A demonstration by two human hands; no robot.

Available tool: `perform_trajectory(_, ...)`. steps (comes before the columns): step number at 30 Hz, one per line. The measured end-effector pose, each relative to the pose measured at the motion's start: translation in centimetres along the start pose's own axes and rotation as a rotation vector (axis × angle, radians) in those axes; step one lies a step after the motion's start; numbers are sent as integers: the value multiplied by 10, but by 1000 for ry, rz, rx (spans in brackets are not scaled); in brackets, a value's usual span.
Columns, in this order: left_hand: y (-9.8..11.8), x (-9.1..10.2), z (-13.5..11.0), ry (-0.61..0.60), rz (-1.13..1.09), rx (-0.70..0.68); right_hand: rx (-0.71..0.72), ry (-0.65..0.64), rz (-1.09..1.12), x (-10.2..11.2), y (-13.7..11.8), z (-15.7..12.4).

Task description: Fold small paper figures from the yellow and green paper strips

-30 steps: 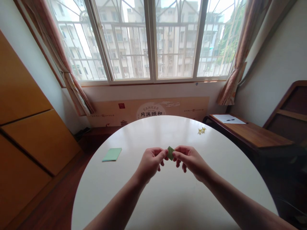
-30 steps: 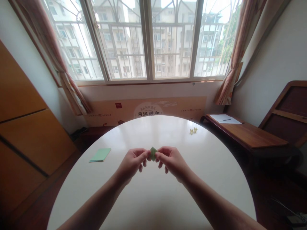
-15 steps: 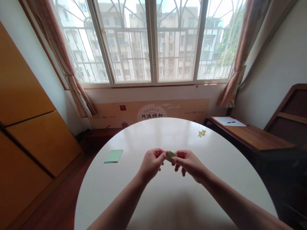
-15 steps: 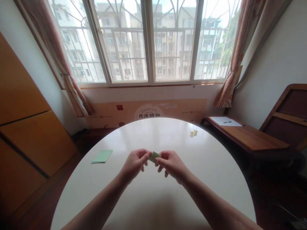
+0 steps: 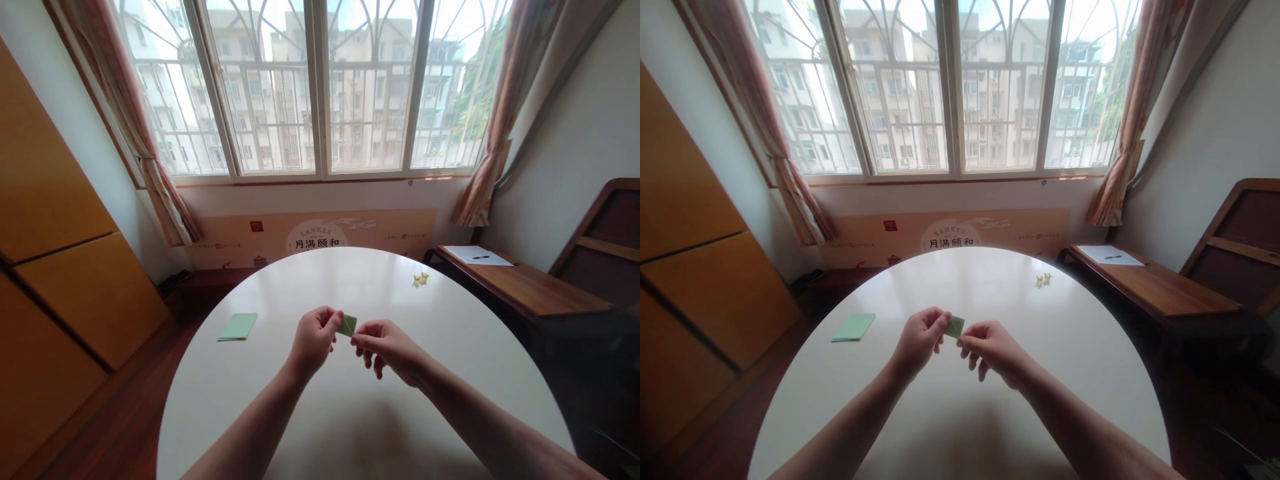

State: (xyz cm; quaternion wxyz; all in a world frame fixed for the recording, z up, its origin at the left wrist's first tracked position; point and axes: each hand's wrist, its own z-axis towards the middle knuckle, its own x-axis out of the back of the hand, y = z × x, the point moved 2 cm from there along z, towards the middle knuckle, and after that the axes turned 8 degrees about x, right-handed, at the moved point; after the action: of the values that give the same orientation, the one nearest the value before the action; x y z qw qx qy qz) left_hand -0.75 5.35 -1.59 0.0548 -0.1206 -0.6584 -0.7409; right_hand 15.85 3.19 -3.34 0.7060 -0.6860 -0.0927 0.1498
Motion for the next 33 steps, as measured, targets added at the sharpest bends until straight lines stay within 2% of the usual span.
perform_trajectory(7, 3, 4, 0, 46, -49, -14, 10, 20, 33, 2, -2, 0)
perform_trajectory(14, 4, 1, -2, 51, -38, -12, -7, 72, 271, 2, -1, -2)
perform_trajectory(19, 4, 0, -3, 49, -19, -11, 45, 61, 220, 0, -1, -1)
perform_trajectory(27, 4, -4, -4, -58, -26, 2, 36, 67, 144, 1, 0, -2)
perform_trajectory(30, 5, -4, -4, -121, -40, 16, 62, 112, 160, 4, -2, -2)
perform_trajectory(33, 6, -3, -4, -122, -71, 5, 80, 158, 189, 5, -5, -2)
